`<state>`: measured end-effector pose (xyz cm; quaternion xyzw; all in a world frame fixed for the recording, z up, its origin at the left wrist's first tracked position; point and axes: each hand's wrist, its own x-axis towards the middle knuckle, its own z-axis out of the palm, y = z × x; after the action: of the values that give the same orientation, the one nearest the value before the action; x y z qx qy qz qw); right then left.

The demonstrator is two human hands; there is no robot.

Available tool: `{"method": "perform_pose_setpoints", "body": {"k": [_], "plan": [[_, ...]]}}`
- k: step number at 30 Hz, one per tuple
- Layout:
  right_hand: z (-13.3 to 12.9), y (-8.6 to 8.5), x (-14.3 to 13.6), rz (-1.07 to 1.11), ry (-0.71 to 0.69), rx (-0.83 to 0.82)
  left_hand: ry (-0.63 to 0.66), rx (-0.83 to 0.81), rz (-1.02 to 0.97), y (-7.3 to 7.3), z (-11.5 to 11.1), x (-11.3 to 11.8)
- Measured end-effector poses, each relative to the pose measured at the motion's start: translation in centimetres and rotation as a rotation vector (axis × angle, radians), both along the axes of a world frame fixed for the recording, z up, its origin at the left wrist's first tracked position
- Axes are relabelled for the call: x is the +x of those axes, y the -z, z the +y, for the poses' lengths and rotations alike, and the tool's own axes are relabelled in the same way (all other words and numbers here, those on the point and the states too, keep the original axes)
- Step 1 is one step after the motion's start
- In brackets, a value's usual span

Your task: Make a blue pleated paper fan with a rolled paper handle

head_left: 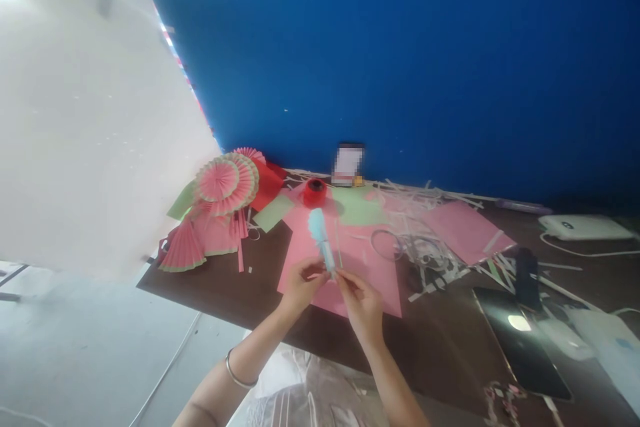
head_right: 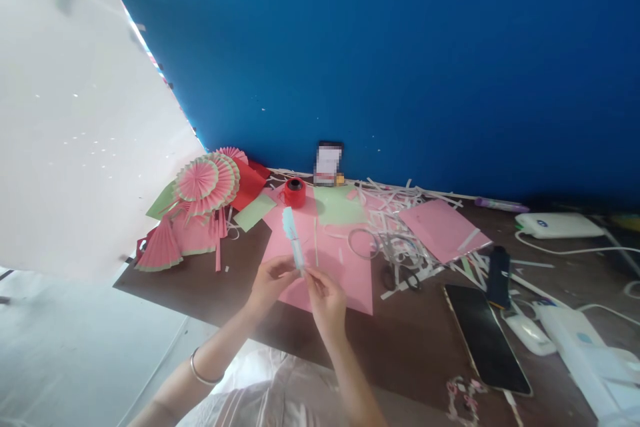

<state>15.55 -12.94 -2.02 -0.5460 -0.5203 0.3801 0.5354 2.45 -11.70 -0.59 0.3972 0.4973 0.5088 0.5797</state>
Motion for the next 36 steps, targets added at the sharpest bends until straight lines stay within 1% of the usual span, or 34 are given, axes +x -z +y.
{"method": "perform_pose_setpoints", "body": {"k": [5,9,15,19,24,30,36], "plan": [[-0.2,-0.1,0.4,-0.217,-0.005,0.156,-0.004,0.021,-0.014,-0.2,-0.2,0.1],[-0.1,-0.2,0.5,-0.351,-0.031,0.230,0.005,0.028,0.001,-0.1,-0.2,0.0],[0.2,-0.2,0.6,-0.505,-0.060,0.328,-0.014,-0.006,0.023,0.4,-0.2,0.1],[0.5,0.0,0.7,-0.556,-0.082,0.391,-0.038,-0.003,0.031,0.6,-0.2,0.2],[0.9,-0.1,1.1,-0.583,-0.116,0.362,-0.029,0.025,0.040,0.8,0.0,0.2],[1.3,-0.1,1.1,-0.611,-0.159,0.292,-0.042,0.039,0.042,1.4,0.2,0.4],[1.6,0.5,0.7,-0.585,-0.173,0.263,-0.059,0.021,0.065,1.8,0.7,0.3]]}}
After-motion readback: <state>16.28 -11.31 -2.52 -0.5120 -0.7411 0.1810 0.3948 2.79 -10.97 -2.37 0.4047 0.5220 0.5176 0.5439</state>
